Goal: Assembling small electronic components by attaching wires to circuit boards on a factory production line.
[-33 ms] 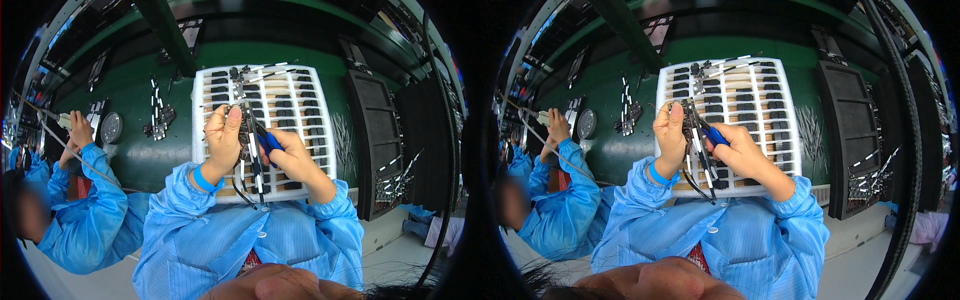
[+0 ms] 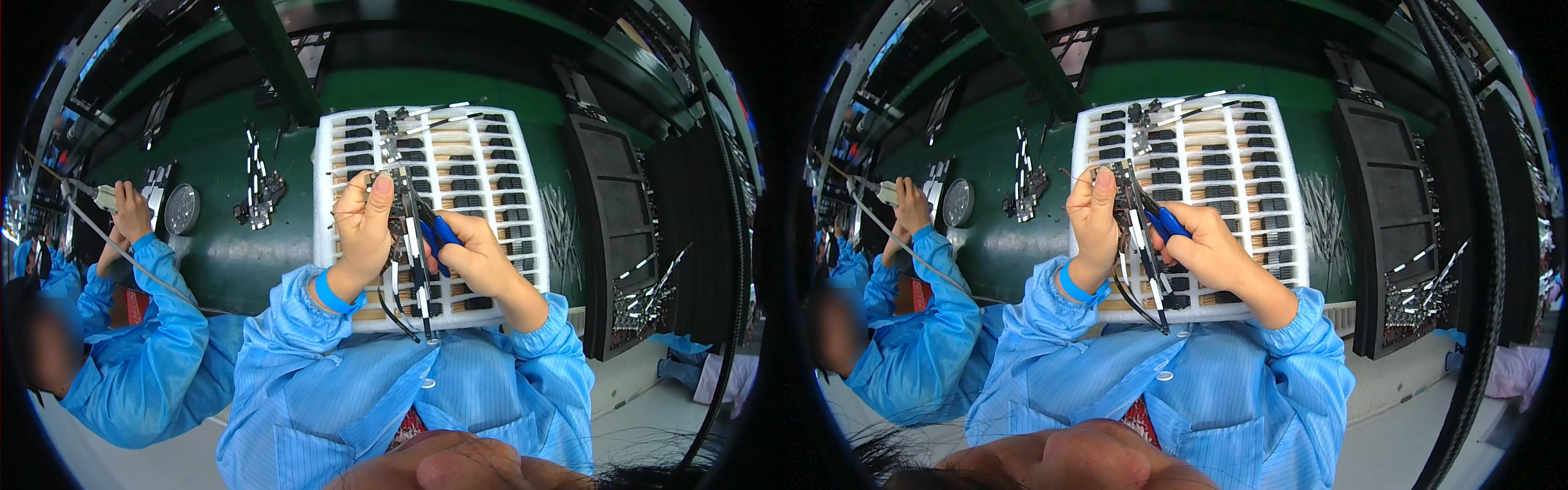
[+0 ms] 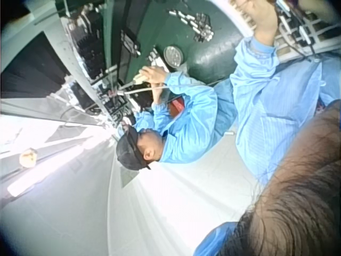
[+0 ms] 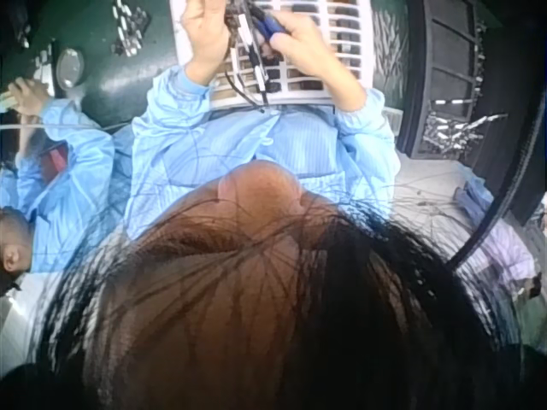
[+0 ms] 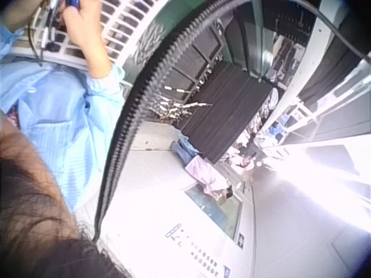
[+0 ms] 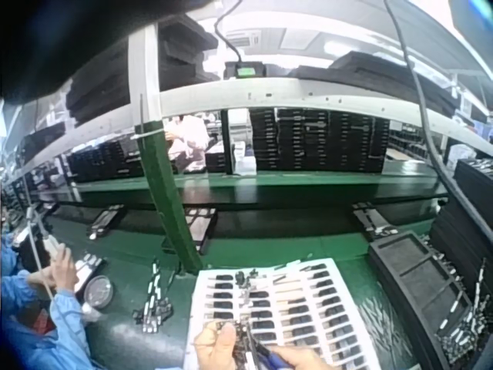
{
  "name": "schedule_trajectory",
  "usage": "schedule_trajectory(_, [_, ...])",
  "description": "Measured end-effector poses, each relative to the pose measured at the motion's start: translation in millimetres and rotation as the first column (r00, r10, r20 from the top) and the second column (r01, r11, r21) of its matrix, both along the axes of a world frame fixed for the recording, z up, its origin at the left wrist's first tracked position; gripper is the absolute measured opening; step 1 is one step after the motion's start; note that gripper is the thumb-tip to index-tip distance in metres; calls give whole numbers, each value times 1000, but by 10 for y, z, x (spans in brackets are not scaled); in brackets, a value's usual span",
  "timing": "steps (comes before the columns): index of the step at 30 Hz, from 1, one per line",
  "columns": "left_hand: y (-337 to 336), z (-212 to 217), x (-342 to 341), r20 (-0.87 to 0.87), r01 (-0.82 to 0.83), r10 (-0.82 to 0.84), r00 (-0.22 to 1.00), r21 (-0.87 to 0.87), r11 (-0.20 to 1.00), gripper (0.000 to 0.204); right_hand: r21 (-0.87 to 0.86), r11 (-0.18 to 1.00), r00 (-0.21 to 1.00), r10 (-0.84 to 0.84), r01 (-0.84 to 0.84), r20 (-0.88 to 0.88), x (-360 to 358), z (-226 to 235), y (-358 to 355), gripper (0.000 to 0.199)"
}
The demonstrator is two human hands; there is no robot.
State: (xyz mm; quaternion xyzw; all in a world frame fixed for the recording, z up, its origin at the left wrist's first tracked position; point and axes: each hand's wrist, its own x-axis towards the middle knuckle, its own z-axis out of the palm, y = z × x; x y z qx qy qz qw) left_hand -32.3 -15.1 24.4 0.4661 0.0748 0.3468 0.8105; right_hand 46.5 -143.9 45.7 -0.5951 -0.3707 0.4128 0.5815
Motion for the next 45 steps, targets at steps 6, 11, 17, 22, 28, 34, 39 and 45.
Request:
schedule_trajectory(6, [57, -23, -17, -58, 85, -89, 994, -57, 995, 21, 175, 982, 757, 168, -72, -631, -11, -67, -11, 27])
schedule_trajectory(11, [56, 24, 27, -132, 169, -191, 973, -161, 972, 26, 195, 981, 719, 128, 10, -683, 96, -29, -131, 43])
schedule_trajectory(17, [302, 227, -120, -38, 265, -325, 945, -493, 829, 35, -100, 926, 931, -364, 363, 9, 982, 314, -900, 32])
schedule_trajectory(22, [458, 403, -118, 246, 527, -468, 849, -474, 706, 33, -555, 574, 671, 13, 602, 741, 1323, 9, -1396, 21])
schedule_trajectory(28, [434, 447, -67, -61, 341, -394, 917, -396, 853, 30, -437, 470, 334, 289, 767, 897, 1398, -213, -1564, 34])
schedule_trajectory(34, [296, -70, 195, -406, 150, -199, 892, -149, 977, 24, -273, 237, 207, 267, 932, 941, 1806, -122, -1943, 37])
schedule_trajectory(39, [218, -466, 329, -360, 150, -120, 925, 59, 987, 25, -314, 195, 258, 267, 929, 928, 2054, -429, -2215, 44])
schedule_trajectory(45, [348, -617, 361, -367, 120, 136, 920, 595, 795, 25, -297, 268, 164, 426, 917, 890, 1820, -104, -1895, 45])
